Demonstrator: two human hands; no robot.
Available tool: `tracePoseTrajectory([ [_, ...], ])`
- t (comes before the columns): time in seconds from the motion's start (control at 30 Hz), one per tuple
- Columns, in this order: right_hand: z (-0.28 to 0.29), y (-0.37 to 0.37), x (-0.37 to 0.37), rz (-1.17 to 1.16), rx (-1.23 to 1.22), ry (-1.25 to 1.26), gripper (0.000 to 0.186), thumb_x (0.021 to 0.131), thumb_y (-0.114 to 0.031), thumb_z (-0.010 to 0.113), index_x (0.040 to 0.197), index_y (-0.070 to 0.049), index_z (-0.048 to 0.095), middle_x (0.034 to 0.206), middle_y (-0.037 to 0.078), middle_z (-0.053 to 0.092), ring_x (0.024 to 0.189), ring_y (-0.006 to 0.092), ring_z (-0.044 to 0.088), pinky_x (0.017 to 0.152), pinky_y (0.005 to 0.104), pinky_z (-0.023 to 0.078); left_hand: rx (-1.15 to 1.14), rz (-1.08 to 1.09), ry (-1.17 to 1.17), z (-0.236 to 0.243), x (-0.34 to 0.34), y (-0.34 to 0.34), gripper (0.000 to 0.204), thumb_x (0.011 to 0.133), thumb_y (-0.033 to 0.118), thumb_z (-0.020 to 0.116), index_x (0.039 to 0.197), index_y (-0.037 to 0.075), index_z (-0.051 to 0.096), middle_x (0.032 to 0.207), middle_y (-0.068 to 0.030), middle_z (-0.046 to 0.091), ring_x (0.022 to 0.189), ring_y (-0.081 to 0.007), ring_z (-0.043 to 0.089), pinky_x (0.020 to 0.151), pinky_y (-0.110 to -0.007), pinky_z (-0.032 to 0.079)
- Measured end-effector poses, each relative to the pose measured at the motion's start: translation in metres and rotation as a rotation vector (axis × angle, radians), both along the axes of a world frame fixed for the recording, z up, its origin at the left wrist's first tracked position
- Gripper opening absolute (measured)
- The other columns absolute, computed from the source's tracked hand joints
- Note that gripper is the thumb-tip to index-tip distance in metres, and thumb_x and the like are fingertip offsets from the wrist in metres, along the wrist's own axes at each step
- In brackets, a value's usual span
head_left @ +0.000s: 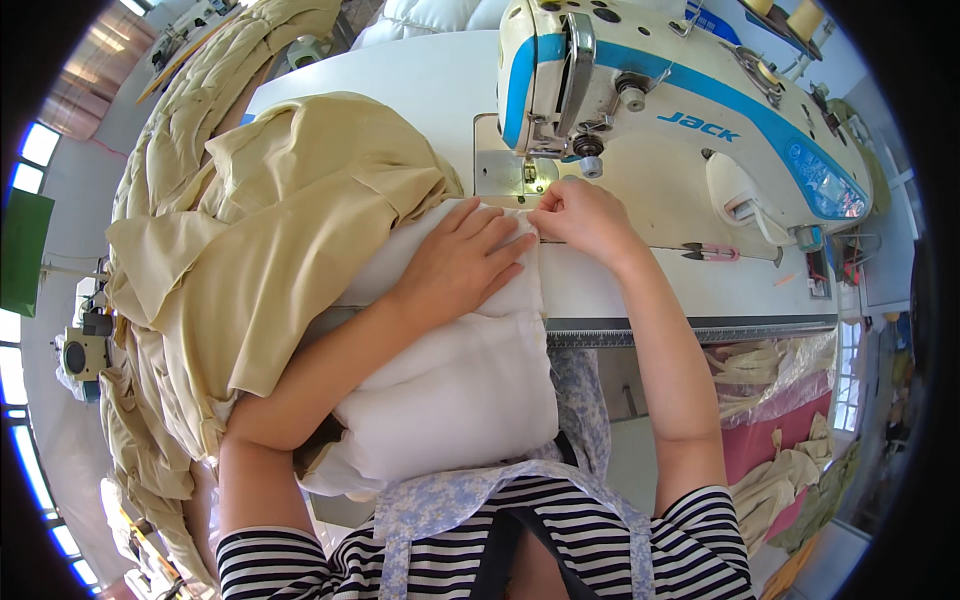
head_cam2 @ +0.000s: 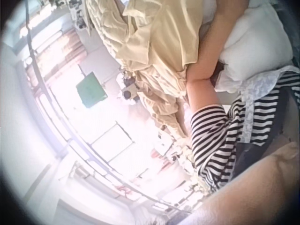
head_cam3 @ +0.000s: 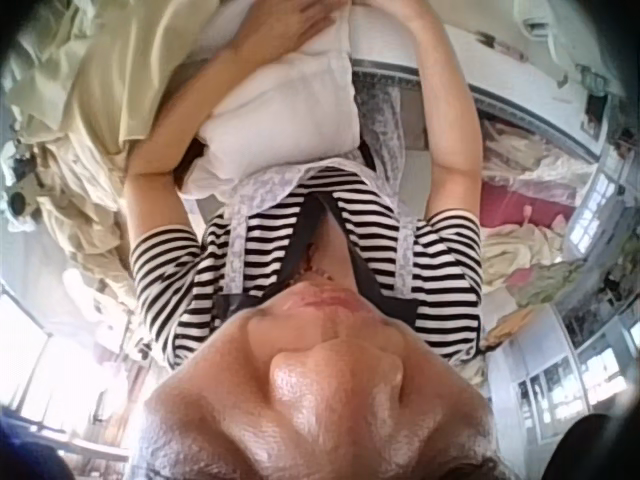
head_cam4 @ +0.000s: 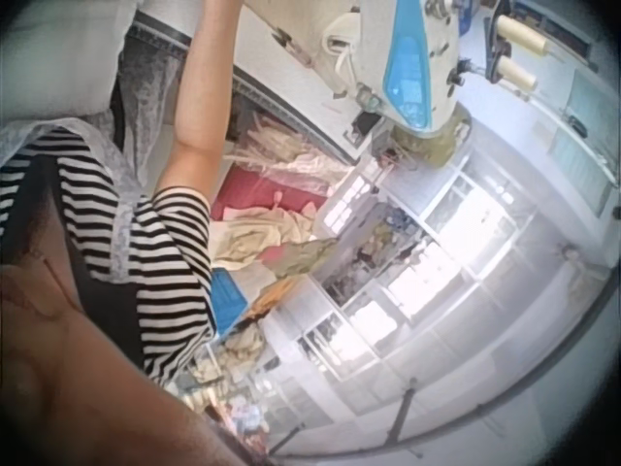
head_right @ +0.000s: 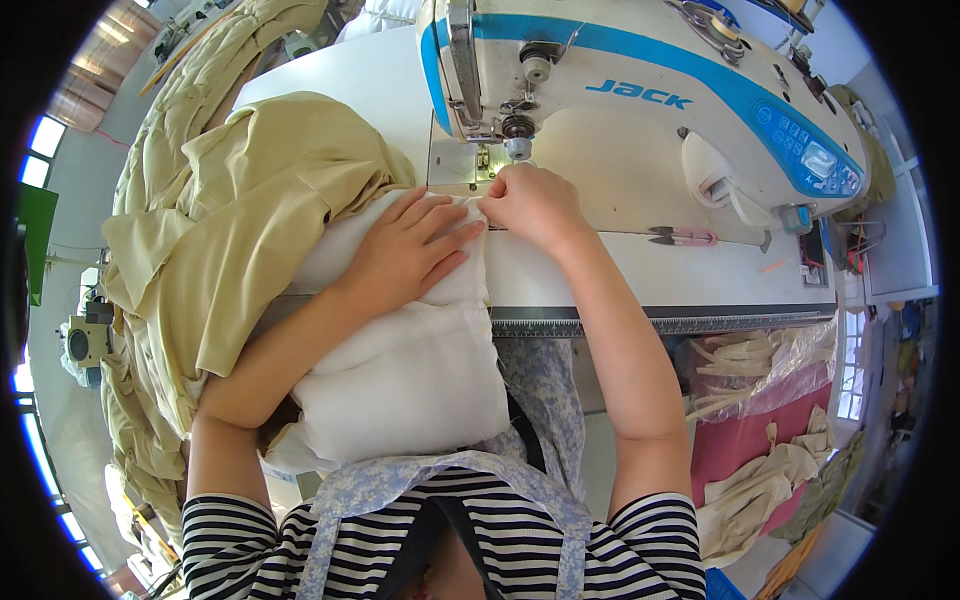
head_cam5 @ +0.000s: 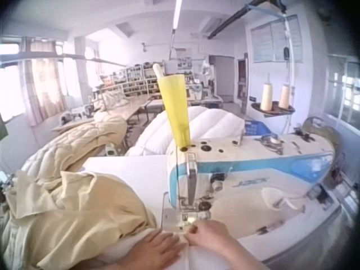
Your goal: The person sews a beige puffer jacket using a sewing machine, aligning the fabric edges and guiding the material under the needle. They periodically adjust the jacket to maintain alignment and continue stitching along the seams.
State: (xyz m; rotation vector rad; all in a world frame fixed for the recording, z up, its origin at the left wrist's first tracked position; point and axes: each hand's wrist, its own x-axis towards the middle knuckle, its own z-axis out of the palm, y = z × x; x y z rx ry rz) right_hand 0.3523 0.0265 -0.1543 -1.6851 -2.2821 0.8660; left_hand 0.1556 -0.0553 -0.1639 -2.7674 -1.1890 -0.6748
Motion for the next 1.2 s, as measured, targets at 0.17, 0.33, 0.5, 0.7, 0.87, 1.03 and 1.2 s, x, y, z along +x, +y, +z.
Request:
tracePoseTrajectory([
  [0.17,-0.003,0.008,0.002,-0.109,0.052,-0.003,0.026,0.082,-0.039,0.067,0.085,-0.013,0.071,0.075,0.002,0.070,0.074,0.0209,0.069,0.070,0.0343,0.053,0.053,-0.037,-0.092,-0.020,-0.003,0.027,0.033,0.087,0.016,0.068,0.120,0.013,0.067,0.114,-0.0080,0.060,0.112,-0.0274,0.057,0.106,-0.049,0.042],
  [0.33,-0.011,0.024,0.002,-0.116,0.124,-0.006,0.024,0.083,-0.037,0.062,0.086,-0.016,0.074,0.080,0.009,0.073,0.080,0.0309,0.070,0.073,0.0416,0.053,0.058,-0.057,-0.122,-0.019,-0.004,0.046,0.032,0.086,0.015,0.069,0.118,0.013,0.068,0.113,-0.0082,0.061,0.108,-0.0284,0.058,0.103,-0.050,0.044],
  [0.5,-0.020,0.038,0.003,-0.123,0.188,-0.034,0.029,0.083,-0.039,0.062,0.084,-0.013,0.075,0.078,0.014,0.072,0.079,0.0351,0.069,0.073,0.0452,0.053,0.071,-0.054,-0.146,-0.018,-0.005,0.059,0.032,0.085,0.014,0.069,0.117,0.013,0.068,0.111,-0.0082,0.061,0.106,-0.0294,0.059,0.103,-0.049,0.045],
  [0.7,-0.026,0.039,0.004,-0.138,0.256,0.010,0.036,0.083,-0.043,0.065,0.081,-0.009,0.074,0.077,0.017,0.071,0.079,0.0366,0.068,0.073,0.0471,0.052,0.076,-0.069,-0.160,-0.019,-0.007,0.066,0.032,0.084,0.013,0.070,0.116,0.013,0.069,0.109,-0.0085,0.062,0.105,-0.0303,0.058,0.099,-0.046,0.046],
  [0.87,-0.030,0.038,0.003,-0.162,0.290,0.029,0.034,0.082,-0.042,0.067,0.079,-0.008,0.074,0.077,0.018,0.071,0.081,0.0367,0.067,0.075,0.0478,0.052,0.051,-0.075,-0.173,-0.019,-0.009,0.068,0.032,0.082,0.012,0.071,0.115,0.013,0.069,0.109,-0.0084,0.061,0.104,-0.0299,0.058,0.098,-0.045,0.046],
  [1.03,-0.035,0.040,0.000,-0.195,0.274,0.044,0.036,0.082,-0.040,0.068,0.074,-0.006,0.072,0.074,0.017,0.070,0.078,0.0376,0.067,0.074,0.0487,0.051,0.082,-0.088,-0.154,-0.022,-0.012,0.073,0.031,0.082,0.014,0.070,0.113,0.013,0.070,0.105,-0.0068,0.060,0.102,-0.0277,0.058,0.099,-0.045,0.045],
  [1.2,-0.040,0.045,-0.004,-0.224,0.328,0.094,0.037,0.080,-0.039,0.069,0.069,-0.003,0.070,0.068,0.016,0.069,0.073,0.0392,0.067,0.072,0.0492,0.051,0.117,-0.092,-0.142,-0.026,-0.013,0.077,0.027,0.081,0.017,0.069,0.108,0.014,0.071,0.099,-0.0047,0.058,0.099,-0.0253,0.056,0.099,-0.043,0.043],
])
